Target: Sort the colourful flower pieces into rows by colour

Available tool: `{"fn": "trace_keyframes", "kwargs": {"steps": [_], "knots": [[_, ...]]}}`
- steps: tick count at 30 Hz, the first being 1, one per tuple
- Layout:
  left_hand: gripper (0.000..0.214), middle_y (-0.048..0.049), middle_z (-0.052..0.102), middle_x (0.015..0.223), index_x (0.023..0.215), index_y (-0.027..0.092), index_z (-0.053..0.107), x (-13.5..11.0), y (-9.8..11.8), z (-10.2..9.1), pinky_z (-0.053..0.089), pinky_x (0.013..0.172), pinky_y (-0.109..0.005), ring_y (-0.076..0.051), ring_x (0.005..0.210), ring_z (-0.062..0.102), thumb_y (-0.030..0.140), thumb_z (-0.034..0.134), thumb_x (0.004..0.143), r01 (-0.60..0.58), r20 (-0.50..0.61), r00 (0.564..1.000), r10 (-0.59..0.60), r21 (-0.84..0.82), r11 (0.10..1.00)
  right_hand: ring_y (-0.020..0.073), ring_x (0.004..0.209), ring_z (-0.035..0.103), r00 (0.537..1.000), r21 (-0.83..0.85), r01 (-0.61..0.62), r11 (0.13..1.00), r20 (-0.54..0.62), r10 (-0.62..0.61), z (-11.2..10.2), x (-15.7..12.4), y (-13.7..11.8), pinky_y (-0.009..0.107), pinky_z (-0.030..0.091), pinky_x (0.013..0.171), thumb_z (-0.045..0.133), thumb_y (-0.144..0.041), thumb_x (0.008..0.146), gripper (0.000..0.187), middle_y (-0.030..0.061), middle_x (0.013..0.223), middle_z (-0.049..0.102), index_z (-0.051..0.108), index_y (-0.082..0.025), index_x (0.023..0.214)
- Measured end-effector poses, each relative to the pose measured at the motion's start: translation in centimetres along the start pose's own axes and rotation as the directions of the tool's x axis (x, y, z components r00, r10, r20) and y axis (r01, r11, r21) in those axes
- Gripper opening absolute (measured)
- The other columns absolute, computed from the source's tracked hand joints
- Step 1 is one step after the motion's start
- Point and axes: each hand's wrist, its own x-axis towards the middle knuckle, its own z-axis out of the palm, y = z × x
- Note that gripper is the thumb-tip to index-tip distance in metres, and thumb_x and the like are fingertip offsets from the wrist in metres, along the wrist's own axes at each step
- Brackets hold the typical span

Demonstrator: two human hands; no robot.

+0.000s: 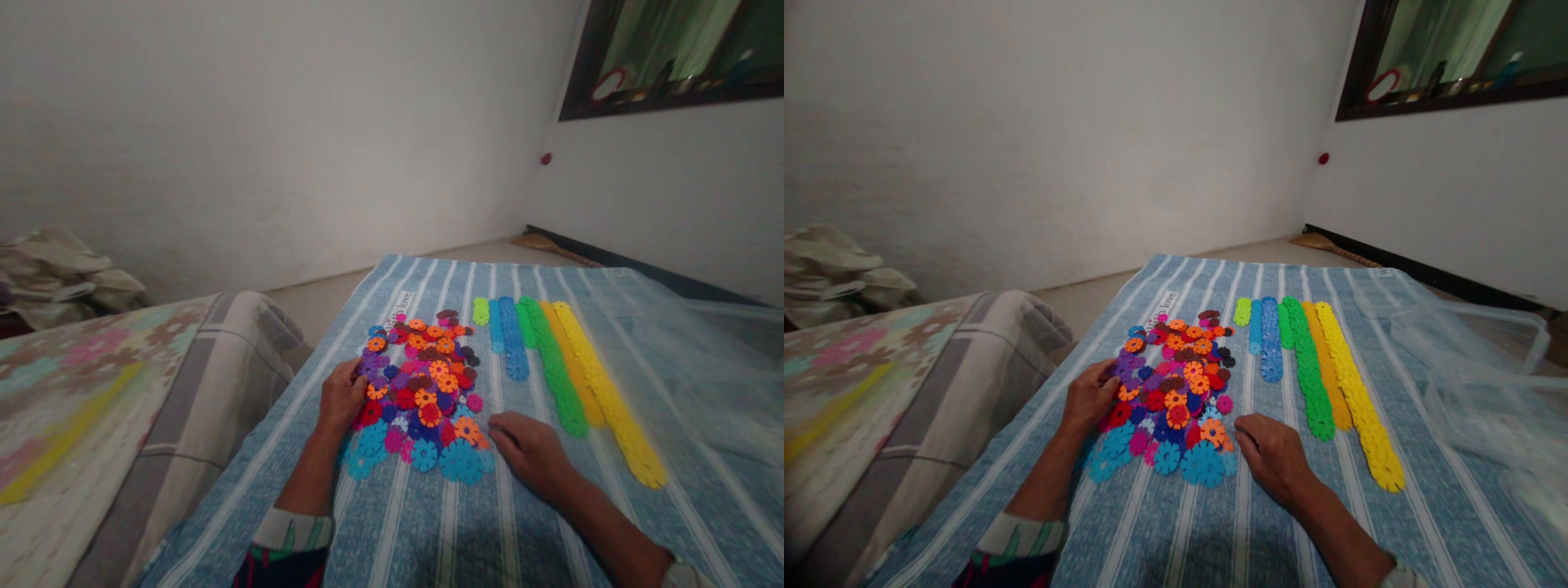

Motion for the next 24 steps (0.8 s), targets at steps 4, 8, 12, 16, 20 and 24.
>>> {"fn": "trace_keyframes", "kwargs": {"steps": [4,8,12,16,20,24], "knots": [[0.04,-0.0111,0.07,0.107,0.106,0.015,0.069,-0.03,0.16,-0.24,0.051,0.091,-0.034,-0.023,0.094,0.066,0.031,0.05,0.075,-0.008,-0.018,1.0,0.009,0.025,1.0,0.0191,0.083,0.069,1.0,0.006,0.008,1.0,-0.01,-0.008,-0.06,0.0,-0.05,0.029,0.052,0.075,0.043,-0.028,0.093,0.027,0.0067,0.092,0.074,0.069,-0.02,0.097],[0.038,-0.0118,0.071,0.103,0.101,0.014,0.07,-0.04,0.31,-0.53,0.051,0.09,-0.034,-0.024,0.092,0.066,0.032,0.048,0.077,-0.008,-0.018,1.0,0.009,0.06,0.998,0.0194,0.084,0.07,1.0,0.005,-0.005,1.0,-0.008,0.005,-0.18,0.03,-0.16,0.029,0.052,0.075,0.044,-0.027,0.093,0.027,0.0063,0.093,0.074,0.069,-0.021,0.096],[0.036,-0.0112,0.071,0.099,0.098,0.014,0.07,-0.02,0.33,-0.58,0.051,0.089,-0.034,-0.024,0.091,0.066,0.032,0.047,0.077,-0.006,-0.017,1.0,0.007,0.097,0.995,0.0191,0.082,0.07,1.0,-0.006,-0.009,1.0,-0.011,0.009,-0.17,0.02,-0.2,0.029,0.052,0.074,0.043,-0.028,0.093,0.027,0.0059,0.092,0.074,0.069,-0.021,0.095],[0.034,-0.0099,0.072,0.098,0.095,0.016,0.071,0.0,0.31,-0.49,0.05,0.089,-0.034,-0.024,0.092,0.066,0.031,0.047,0.077,0.002,-0.026,1.0,0.001,0.137,0.991,0.0187,0.082,0.07,1.0,0.003,-0.006,1.0,-0.021,0.006,-0.04,0.01,-0.18,0.028,0.051,0.073,0.043,-0.028,0.092,0.027,0.006,0.091,0.074,0.069,-0.021,0.093],[0.033,-0.0086,0.072,0.097,0.094,0.017,0.072,-0.02,0.38,-0.56,0.05,0.088,-0.033,-0.023,0.091,0.066,0.03,0.047,0.076,0.012,-0.024,1.0,-0.009,0.16,0.987,0.0181,0.079,0.069,0.999,0.012,0.009,1.0,-0.035,-0.009,0.05,0.03,-0.11,0.027,0.05,0.071,0.043,-0.027,0.092,0.026,0.0059,0.088,0.074,0.069,-0.021,0.092],[0.034,-0.0086,0.072,0.096,0.093,0.017,0.072,-0.02,0.46,-0.71,0.051,0.086,-0.032,-0.023,0.09,0.066,0.032,0.046,0.077,0.007,-0.022,1.0,-0.003,0.164,0.986,0.0185,0.079,0.069,0.999,0.024,0.013,1.0,-0.031,-0.012,0.03,0.11,-0.1,0.028,0.05,0.072,0.044,-0.027,0.092,0.025,0.0058,0.088,0.073,0.068,-0.02,0.092]]}}
